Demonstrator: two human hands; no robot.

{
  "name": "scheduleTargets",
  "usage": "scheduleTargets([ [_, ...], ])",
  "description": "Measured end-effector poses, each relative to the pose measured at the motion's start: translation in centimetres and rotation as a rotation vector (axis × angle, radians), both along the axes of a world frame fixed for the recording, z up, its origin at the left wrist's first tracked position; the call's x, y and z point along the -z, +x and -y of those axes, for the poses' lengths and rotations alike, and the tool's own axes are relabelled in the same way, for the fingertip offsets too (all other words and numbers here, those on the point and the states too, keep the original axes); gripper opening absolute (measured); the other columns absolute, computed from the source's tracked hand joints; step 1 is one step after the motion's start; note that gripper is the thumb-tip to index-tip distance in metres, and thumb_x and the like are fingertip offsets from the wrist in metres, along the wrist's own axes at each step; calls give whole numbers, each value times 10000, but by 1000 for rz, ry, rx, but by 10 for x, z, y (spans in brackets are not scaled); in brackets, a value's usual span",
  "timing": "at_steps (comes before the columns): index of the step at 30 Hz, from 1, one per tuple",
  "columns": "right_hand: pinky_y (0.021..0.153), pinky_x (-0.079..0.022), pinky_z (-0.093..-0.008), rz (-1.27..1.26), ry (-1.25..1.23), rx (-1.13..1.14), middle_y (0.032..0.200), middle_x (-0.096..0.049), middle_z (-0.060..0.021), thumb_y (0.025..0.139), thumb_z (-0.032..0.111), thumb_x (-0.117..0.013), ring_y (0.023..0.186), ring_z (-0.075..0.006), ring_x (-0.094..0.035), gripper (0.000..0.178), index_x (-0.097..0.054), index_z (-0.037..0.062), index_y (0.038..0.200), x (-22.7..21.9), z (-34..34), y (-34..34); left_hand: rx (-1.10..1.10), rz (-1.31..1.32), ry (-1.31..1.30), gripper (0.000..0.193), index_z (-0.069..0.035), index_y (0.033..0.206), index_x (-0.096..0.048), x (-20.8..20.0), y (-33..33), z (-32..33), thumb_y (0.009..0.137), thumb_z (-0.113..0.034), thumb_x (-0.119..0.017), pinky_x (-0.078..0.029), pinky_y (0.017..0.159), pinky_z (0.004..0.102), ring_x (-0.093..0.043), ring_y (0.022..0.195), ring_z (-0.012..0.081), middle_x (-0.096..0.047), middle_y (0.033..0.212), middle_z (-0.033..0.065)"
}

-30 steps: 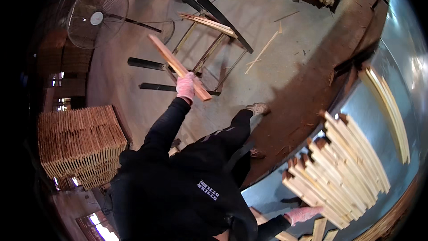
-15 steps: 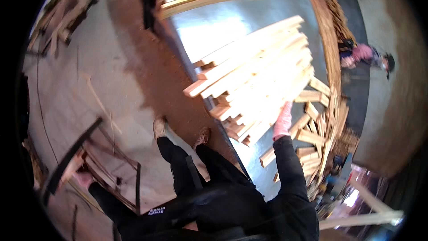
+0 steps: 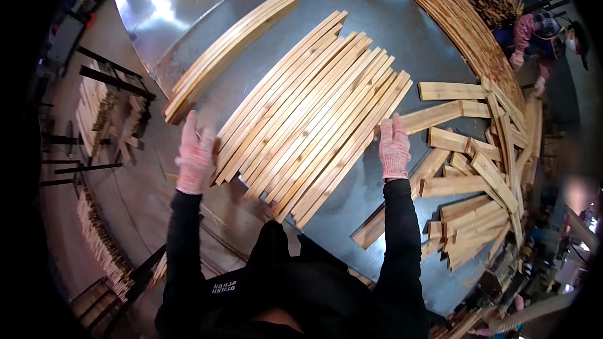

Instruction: The person repeatedly picks up wooden planks from a pile on a metal table and stacks them into a neat pile. The person wears pink gloves and handles the planks one by one or in small groups, aligning them as they stack.

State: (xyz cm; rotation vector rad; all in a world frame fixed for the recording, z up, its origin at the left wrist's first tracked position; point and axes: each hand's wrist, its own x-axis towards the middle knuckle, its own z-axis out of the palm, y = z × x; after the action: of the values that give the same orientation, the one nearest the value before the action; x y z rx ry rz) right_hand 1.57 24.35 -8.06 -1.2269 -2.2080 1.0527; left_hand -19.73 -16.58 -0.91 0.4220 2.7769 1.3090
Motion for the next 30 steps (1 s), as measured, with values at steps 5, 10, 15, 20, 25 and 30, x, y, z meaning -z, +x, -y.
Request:
scheduleTargets([
  [5, 975, -470, -432, 27, 437, -284, 1188, -658, -183, 989, 389, -541, 1130, -364, -601, 533, -523, 74, 1418, -74, -79, -113, -679, 55, 229, 593, 24, 1425, -425, 58, 85, 19, 925, -190, -661, -471, 953, 377, -579, 1137, 329, -498, 1380, 240],
  [10, 1113, -339, -514, 399, 731, -517, 1249, -660, -136, 983, 416, -489, 1211, -292, -585, 530, -498, 196, 1464, -21, -134, -251, -901, 533, 968, 905, 3, 1527, -247, 89, 88, 7, 803, -137, -772, -538, 887, 371, -644, 1075, 332, -431, 1474, 233],
  [15, 1185, -217, -522, 503, 584, -704, 1243, -664, -153, 981, 447, -459, 1237, -291, -573, 552, -466, 254, 1498, -42, -125, -268, -571, 29, -390, 945, -52, 1581, -166, 94, 112, -10, 820, -8, -725, -536, 935, 440, -585, 1182, 351, -389, 1530, 236],
  [20, 805, -544, -327, -253, -342, -620, 892, -623, -34, 937, 204, -639, 792, -133, -625, 616, -439, 74, 1505, -50, -105, -254, -1066, 462, 857, 707, -76, 1539, -306, 47, 115, -22, 968, -385, -585, -391, 1075, 505, -494, 1287, 349, -438, 1507, 165],
  [25, 530, -510, -250, -980, -444, -341, 715, -482, 23, 897, 48, -640, 595, -83, -507, 427, -499, -49, 1289, -139, -62, -223, 56, -415, -801, 794, 42, 1425, -465, -79, 112, -14, 810, -352, -776, -387, 1110, 500, -522, 1286, 375, -543, 1394, 243],
  [30, 789, -483, -266, -848, -177, -401, 942, -647, -44, 934, 156, -667, 846, -109, -576, 283, -632, 4, 1171, -218, 1, -219, 162, -529, -480, 708, -19, 1370, -551, -57, 66, -106, 748, -181, -850, -586, 775, 369, -732, 911, 289, -725, 1053, 148],
])
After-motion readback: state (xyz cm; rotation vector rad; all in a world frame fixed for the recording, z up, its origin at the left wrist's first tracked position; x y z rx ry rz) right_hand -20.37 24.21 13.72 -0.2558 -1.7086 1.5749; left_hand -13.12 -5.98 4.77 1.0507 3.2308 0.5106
